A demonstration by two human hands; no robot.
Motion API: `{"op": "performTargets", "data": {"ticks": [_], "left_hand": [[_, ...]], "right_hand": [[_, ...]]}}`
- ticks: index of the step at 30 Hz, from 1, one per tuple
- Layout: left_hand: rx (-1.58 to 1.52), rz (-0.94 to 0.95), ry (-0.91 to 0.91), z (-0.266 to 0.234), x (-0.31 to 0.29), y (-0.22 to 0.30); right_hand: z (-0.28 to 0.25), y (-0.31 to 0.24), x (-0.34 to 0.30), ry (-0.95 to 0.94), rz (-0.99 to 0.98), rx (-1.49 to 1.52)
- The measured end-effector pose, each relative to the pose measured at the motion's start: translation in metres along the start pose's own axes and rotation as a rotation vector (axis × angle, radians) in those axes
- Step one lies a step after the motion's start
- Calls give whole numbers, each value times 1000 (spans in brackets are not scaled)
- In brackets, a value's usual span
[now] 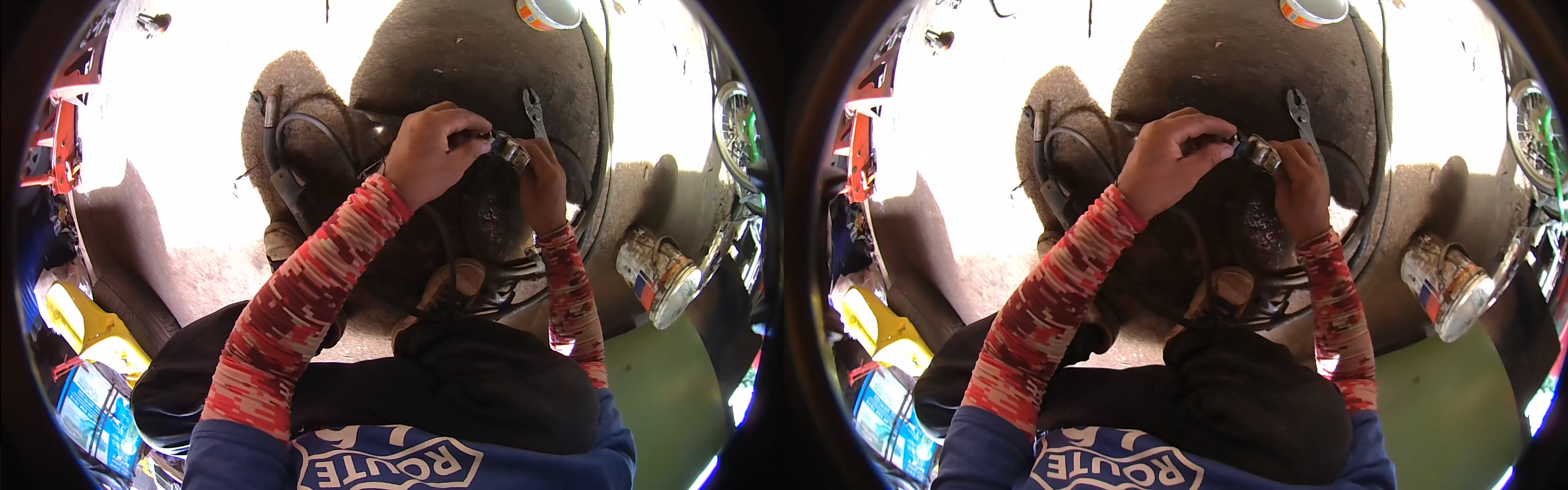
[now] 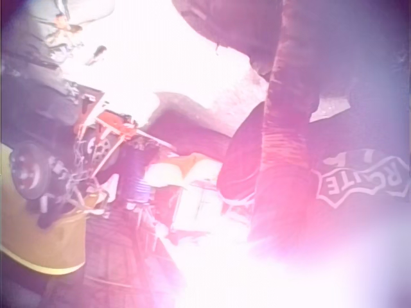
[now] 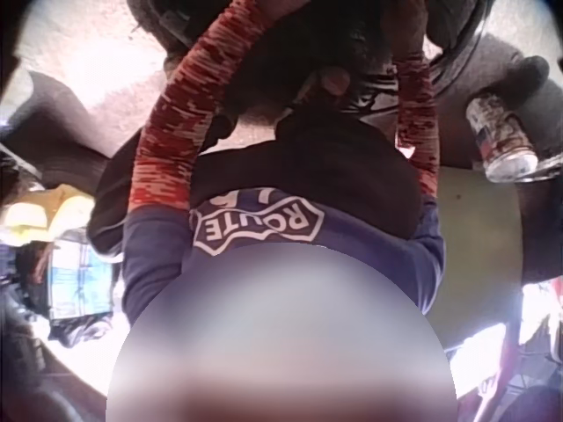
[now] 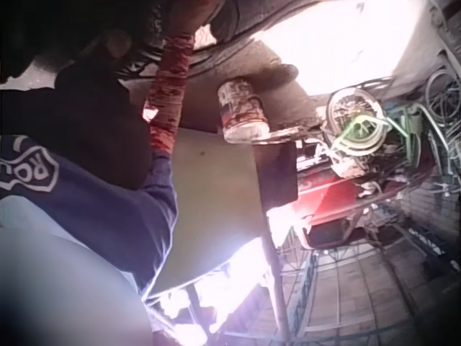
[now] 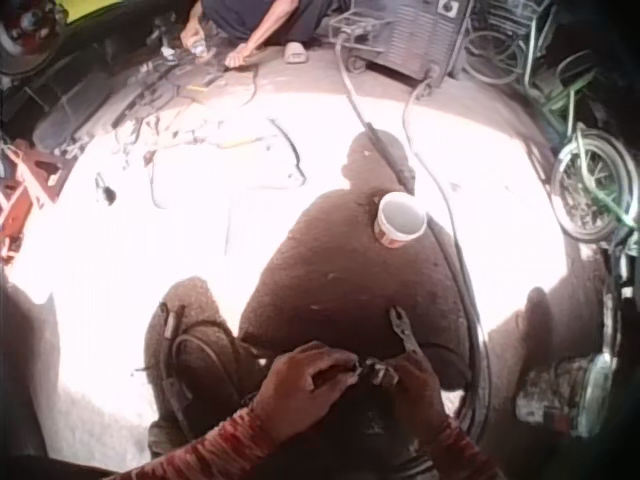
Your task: The person walks through a cluttered auto repair shop, picks up a cup, and then sits on the floor to weld a metal part. They use a welding torch to join metal pieces, creating visible sparks.
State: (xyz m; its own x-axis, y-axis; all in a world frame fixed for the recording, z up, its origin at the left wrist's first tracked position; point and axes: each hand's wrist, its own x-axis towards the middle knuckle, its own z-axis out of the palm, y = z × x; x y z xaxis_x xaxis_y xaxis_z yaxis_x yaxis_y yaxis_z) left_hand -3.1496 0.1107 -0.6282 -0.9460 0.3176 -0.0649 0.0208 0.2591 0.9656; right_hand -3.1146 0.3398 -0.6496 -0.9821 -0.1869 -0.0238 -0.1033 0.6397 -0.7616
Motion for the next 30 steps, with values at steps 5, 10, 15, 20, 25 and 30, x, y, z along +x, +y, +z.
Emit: {"op": "performTargets", "data": {"ticks": [5, 10, 15, 20, 25, 30], "left_hand": [[-86, -198, 37, 5, -3, 9], [-166, -425, 104, 21, -6, -9], [-367, -834, 271, 52, -10, -21], [-520, -865, 473, 79, -13, -21], [-669, -830, 523, 89, -16, -30], [-868, -826, 604, 93, -21, -33]], "right_hand": [[4, -13, -4, 74, -23, 43], [3, -8, -6, 44, -83, -104], [6, 9, -10, -6, -35, -186], [17, 17, -10, -29, 12, -296], [22, 18, -5, 1, -21, -304], [27, 16, -1, -24, -7, -351]]}}
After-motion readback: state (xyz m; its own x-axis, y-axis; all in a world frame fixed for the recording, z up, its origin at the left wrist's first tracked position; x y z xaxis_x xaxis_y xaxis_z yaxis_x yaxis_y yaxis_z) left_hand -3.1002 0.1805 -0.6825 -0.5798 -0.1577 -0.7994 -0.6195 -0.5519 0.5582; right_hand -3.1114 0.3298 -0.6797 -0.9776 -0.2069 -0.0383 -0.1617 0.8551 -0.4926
